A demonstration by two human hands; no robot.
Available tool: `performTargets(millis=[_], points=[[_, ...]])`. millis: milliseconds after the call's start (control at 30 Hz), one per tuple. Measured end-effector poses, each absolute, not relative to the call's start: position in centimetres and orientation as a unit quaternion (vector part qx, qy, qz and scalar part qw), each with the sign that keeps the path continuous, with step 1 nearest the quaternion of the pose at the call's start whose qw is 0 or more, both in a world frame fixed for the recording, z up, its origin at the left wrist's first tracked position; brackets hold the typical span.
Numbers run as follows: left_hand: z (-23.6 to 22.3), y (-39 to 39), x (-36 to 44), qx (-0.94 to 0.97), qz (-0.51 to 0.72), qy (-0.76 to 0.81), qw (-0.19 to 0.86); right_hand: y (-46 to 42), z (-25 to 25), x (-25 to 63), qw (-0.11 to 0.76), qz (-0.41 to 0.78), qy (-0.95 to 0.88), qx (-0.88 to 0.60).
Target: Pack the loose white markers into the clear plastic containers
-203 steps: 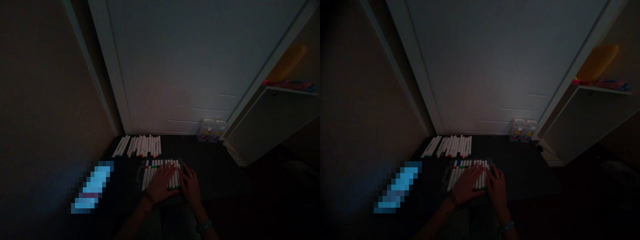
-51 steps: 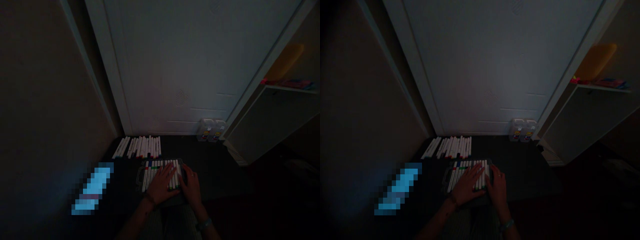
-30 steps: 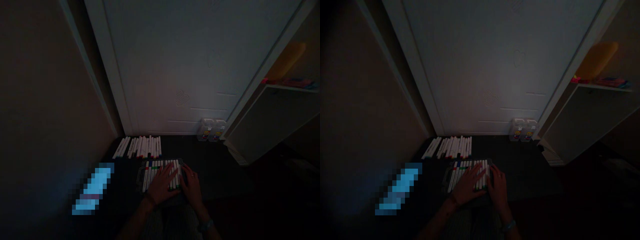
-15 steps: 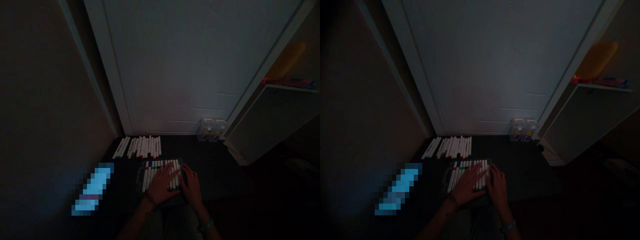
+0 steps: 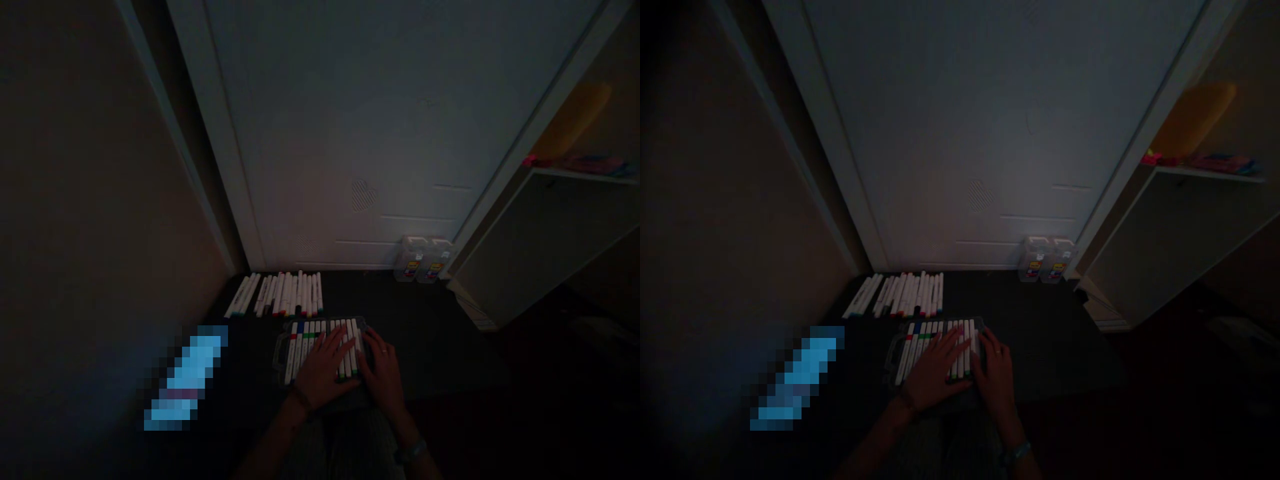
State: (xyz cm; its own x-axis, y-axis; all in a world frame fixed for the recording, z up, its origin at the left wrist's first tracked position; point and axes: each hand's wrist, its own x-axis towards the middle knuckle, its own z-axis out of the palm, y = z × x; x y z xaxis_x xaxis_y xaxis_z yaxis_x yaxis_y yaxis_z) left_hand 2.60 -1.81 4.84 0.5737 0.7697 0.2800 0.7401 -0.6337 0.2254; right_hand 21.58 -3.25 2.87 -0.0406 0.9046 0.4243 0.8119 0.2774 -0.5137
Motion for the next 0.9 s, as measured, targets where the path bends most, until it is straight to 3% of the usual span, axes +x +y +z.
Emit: performTargets(millis=[900], points=[[4.98, -1.81, 2.62, 0.888, 0.179, 0.422, 0.044, -3.46, 3.57, 21.45, 0.346, 0.058, -0.723, -0.595]])
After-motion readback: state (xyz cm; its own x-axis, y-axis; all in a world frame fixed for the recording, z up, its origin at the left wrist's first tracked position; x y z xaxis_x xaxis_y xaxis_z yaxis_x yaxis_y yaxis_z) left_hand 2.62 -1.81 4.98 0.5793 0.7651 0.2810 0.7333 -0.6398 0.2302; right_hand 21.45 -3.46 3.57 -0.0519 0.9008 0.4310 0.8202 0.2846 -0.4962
